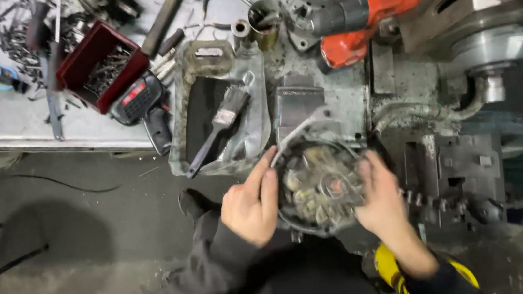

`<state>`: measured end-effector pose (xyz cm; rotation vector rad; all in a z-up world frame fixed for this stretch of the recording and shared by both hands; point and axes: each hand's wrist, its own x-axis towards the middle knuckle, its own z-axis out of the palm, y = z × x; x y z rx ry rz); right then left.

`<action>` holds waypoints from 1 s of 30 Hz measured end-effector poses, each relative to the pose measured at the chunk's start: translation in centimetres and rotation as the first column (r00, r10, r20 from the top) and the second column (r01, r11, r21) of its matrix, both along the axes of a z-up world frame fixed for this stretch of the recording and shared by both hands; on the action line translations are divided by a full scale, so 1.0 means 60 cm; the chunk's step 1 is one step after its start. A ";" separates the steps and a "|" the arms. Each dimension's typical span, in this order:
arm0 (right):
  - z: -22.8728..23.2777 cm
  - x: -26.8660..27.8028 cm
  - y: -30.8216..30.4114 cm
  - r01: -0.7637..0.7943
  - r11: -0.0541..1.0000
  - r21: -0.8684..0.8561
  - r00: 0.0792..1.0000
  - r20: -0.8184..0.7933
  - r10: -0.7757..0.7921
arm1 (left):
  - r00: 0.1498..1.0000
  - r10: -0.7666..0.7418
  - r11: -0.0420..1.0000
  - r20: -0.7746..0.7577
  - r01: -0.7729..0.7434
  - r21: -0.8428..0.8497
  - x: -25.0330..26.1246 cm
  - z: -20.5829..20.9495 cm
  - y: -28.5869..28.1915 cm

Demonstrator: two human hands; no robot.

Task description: The person handles a metal automotive component, likely an alternator, on a cluttered workbench. They retrieve a small cylindrical part from a shelf and use a hammer to tap it into place on the component. The person also uses a multimeter to test the part and handles various tools and boxes during the process.

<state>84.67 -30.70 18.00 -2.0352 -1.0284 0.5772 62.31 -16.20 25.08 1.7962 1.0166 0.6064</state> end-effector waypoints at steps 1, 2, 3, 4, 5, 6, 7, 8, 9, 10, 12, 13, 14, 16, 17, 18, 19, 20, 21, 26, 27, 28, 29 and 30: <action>-0.030 0.002 -0.014 -0.085 0.996 0.038 0.987 0.142 0.079 | 0.998 0.029 0.999 -0.062 -0.027 0.033 -0.001 -0.014 -0.009; -0.015 -0.001 0.003 -0.086 0.995 0.051 0.986 0.150 0.077 | 0.998 0.030 0.999 -0.055 -0.028 0.046 0.004 -0.018 -0.003; 0.001 -0.005 0.018 -0.056 0.995 0.083 0.998 -0.017 0.057 | 0.997 0.031 0.999 -0.064 -0.029 0.026 0.008 -0.020 0.001; 0.019 -0.020 0.023 -0.025 0.995 0.097 0.979 -0.200 0.044 | 0.996 0.032 0.999 -0.089 -0.032 -0.006 0.002 -0.019 -0.003; 0.030 -0.027 0.018 -0.026 0.995 0.098 0.977 -0.207 0.046 | 0.995 0.033 0.999 -0.096 -0.034 -0.005 -0.006 -0.019 -0.011; 0.041 -0.025 0.027 -0.018 0.997 0.075 0.992 -0.123 0.027 | 0.999 0.043 0.998 -0.034 -0.041 0.055 -0.003 -0.021 -0.004; 0.053 -0.021 0.037 -0.005 0.999 0.053 0.999 -0.038 0.007 | 0.998 0.047 0.992 0.029 -0.050 0.114 0.001 -0.024 0.005; 0.066 -0.020 0.038 0.000 0.998 0.063 0.999 -0.033 0.002 | 0.999 0.041 0.991 0.034 -0.045 0.123 0.001 -0.007 0.010; 0.077 -0.019 0.041 0.043 0.999 -0.018 0.997 -0.060 -0.044 | 0.998 0.032 0.995 0.047 -0.036 0.088 0.002 0.006 0.016; 0.087 -0.026 0.029 0.077 0.989 -0.126 0.991 -0.096 -0.089 | 0.999 0.030 0.999 0.044 -0.031 0.028 -0.005 0.019 0.008; 0.086 -0.029 0.035 0.096 0.982 -0.159 0.989 -0.098 -0.113 | 1.000 0.017 1.000 0.014 -0.017 -0.017 -0.004 0.015 0.011; 0.086 -0.029 0.041 0.116 0.977 -0.176 0.987 -0.092 -0.134 | 1.000 0.004 0.999 -0.007 -0.004 -0.047 -0.001 0.013 0.016; 0.069 -0.026 0.042 0.117 0.977 -0.180 0.987 -0.091 -0.135 | 1.000 0.004 0.999 -0.006 -0.004 -0.051 0.000 -0.004 0.015; 0.035 -0.022 0.041 -0.031 0.999 0.007 0.999 0.016 0.031 | 1.000 -0.001 1.000 -0.024 0.002 0.020 0.001 -0.034 0.012; 0.040 -0.025 0.040 -0.032 0.999 0.002 0.999 0.013 0.032 | 1.000 0.000 1.000 -0.026 0.001 0.016 -0.001 -0.033 0.009; 0.044 -0.025 0.043 -0.005 1.000 -0.005 1.000 -0.025 0.005 | 1.000 0.007 0.999 -0.013 -0.006 0.034 -0.001 -0.033 0.011; 0.048 -0.025 0.046 0.021 1.000 -0.014 0.998 -0.064 -0.022 | 1.000 0.013 0.999 0.000 -0.013 0.051 0.000 -0.032 0.013; 0.051 -0.024 0.041 0.019 1.000 -0.010 0.998 -0.062 -0.020 | 1.000 0.015 0.998 0.003 -0.015 0.055 -0.002 -0.020 0.012; 0.053 -0.022 0.038 0.059 0.995 -0.082 0.996 -0.066 -0.064 | 1.000 0.008 0.999 -0.008 -0.008 0.032 -0.003 -0.009 0.013; 0.072 -0.010 0.020 0.052 0.996 -0.074 0.982 -0.178 -0.065 | 1.000 -0.028 0.999 0.012 0.029 -0.043 -0.001 0.021 0.007; 0.051 -0.003 0.012 -0.002 0.998 -0.063 0.998 -0.070 -0.003 | 0.999 -0.022 0.999 -0.050 0.020 -0.038 0.001 0.010 0.001; 0.028 0.007 0.017 -0.072 0.997 -0.037 0.996 0.040 0.073 | 0.994 0.000 1.000 -0.111 -0.001 -0.014 0.000 0.001 0.001; 0.015 0.005 0.013 -0.098 0.995 -0.025 0.995 0.034 0.099 | 0.993 0.027 1.000 -0.118 -0.027 -0.003 -0.003 -0.006 -0.005; 0.002 0.008 0.016 -0.093 0.996 -0.007 0.996 0.015 0.093 | 0.995 0.052 0.996 -0.085 -0.046 0.072 0.001 -0.013 -0.002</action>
